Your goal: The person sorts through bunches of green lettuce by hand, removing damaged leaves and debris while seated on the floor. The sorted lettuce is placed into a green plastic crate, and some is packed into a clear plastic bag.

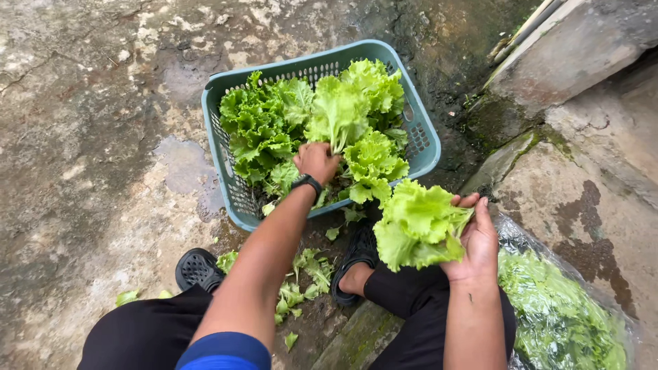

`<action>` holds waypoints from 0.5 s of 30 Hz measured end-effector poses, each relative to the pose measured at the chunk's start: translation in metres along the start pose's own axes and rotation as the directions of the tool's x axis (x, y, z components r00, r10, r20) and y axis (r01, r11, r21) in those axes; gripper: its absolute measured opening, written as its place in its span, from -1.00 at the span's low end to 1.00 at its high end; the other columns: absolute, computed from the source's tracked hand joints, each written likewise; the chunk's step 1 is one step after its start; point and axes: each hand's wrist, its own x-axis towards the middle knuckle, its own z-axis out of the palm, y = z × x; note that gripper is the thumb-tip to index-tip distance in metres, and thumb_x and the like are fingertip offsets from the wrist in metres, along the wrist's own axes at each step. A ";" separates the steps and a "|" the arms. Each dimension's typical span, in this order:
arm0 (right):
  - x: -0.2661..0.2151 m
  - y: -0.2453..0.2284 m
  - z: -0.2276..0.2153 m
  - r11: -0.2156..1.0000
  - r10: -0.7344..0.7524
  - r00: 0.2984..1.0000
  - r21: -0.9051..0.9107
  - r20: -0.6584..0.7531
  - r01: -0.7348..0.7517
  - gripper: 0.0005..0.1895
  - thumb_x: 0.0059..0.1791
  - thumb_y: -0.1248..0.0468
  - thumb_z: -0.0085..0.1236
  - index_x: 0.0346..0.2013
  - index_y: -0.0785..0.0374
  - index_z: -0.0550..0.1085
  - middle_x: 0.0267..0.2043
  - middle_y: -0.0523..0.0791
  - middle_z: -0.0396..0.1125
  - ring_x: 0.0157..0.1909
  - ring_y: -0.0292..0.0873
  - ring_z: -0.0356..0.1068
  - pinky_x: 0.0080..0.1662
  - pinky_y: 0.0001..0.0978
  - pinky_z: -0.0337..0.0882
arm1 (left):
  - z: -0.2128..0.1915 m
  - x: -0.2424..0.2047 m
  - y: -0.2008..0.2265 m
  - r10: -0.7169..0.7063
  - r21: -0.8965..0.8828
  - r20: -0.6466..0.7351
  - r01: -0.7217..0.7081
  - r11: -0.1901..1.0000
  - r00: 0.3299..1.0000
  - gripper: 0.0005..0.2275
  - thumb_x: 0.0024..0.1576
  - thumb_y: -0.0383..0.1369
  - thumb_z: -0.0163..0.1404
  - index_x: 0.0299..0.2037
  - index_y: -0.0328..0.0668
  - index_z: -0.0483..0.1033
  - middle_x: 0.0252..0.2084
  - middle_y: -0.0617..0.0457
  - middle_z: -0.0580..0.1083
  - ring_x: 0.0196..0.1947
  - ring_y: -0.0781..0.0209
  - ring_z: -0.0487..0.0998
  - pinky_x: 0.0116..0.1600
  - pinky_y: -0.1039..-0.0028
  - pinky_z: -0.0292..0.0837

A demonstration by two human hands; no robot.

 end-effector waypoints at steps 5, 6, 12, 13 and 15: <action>0.025 0.020 -0.006 0.999 0.014 0.998 0.029 0.062 -0.016 -0.81 0.39 -0.10 0.38 0.17 -0.15 0.68 -0.05 -0.48 0.67 0.16 -0.39 0.73 0.47 -0.19 0.79 | -0.163 0.003 0.061 0.126 -0.376 0.125 -0.071 0.924 0.984 -0.73 0.41 0.00 0.34 -0.16 0.05 0.76 -0.13 0.10 0.74 0.00 0.06 0.69 0.09 0.14 0.41; 0.027 0.024 -0.003 1.000 0.013 0.995 0.013 0.096 -0.014 -0.80 0.38 -0.07 0.42 0.14 -0.10 0.68 -0.07 -0.44 0.66 0.14 -0.35 0.74 0.44 -0.20 0.80 | -0.212 -0.010 0.086 0.182 -0.604 0.157 -0.052 0.795 0.971 -0.78 0.45 -0.22 0.35 -0.24 -0.04 0.70 -0.39 0.10 0.66 -0.38 0.38 0.64 -0.31 0.61 0.36; -0.055 0.019 0.062 0.987 -0.020 0.988 -0.153 0.153 0.044 -0.77 0.41 0.04 0.33 0.25 0.06 0.71 0.00 -0.29 0.74 0.23 -0.20 0.81 0.46 -0.02 0.80 | -0.396 -0.102 0.197 0.176 -0.232 0.488 -0.068 0.970 0.855 -0.85 0.58 -0.32 0.18 -0.01 -0.15 0.75 -0.28 0.10 0.60 -0.32 0.29 0.48 -0.13 0.51 0.30; -0.050 0.020 0.058 0.988 -0.020 0.987 -0.146 0.158 0.044 -0.77 0.41 0.04 0.33 0.25 0.06 0.71 0.00 -0.29 0.74 0.23 -0.20 0.81 0.46 -0.02 0.80 | -0.411 -0.111 0.203 0.177 -0.225 0.486 -0.073 0.972 0.856 -0.85 0.58 -0.32 0.18 -0.01 -0.15 0.75 -0.28 0.10 0.60 -0.32 0.29 0.48 -0.13 0.51 0.30; -0.041 0.021 0.046 0.957 -0.101 0.960 -0.237 0.262 0.166 -0.77 0.44 0.09 0.30 0.25 0.16 0.69 -0.20 -0.26 0.58 0.06 -0.15 0.82 0.34 0.00 0.87 | -0.435 -0.130 0.212 0.176 0.220 0.563 -0.352 0.910 0.807 -0.80 0.54 -0.26 0.26 0.10 -0.26 0.81 -0.07 -0.19 0.74 -0.13 -0.09 0.72 0.13 0.09 0.62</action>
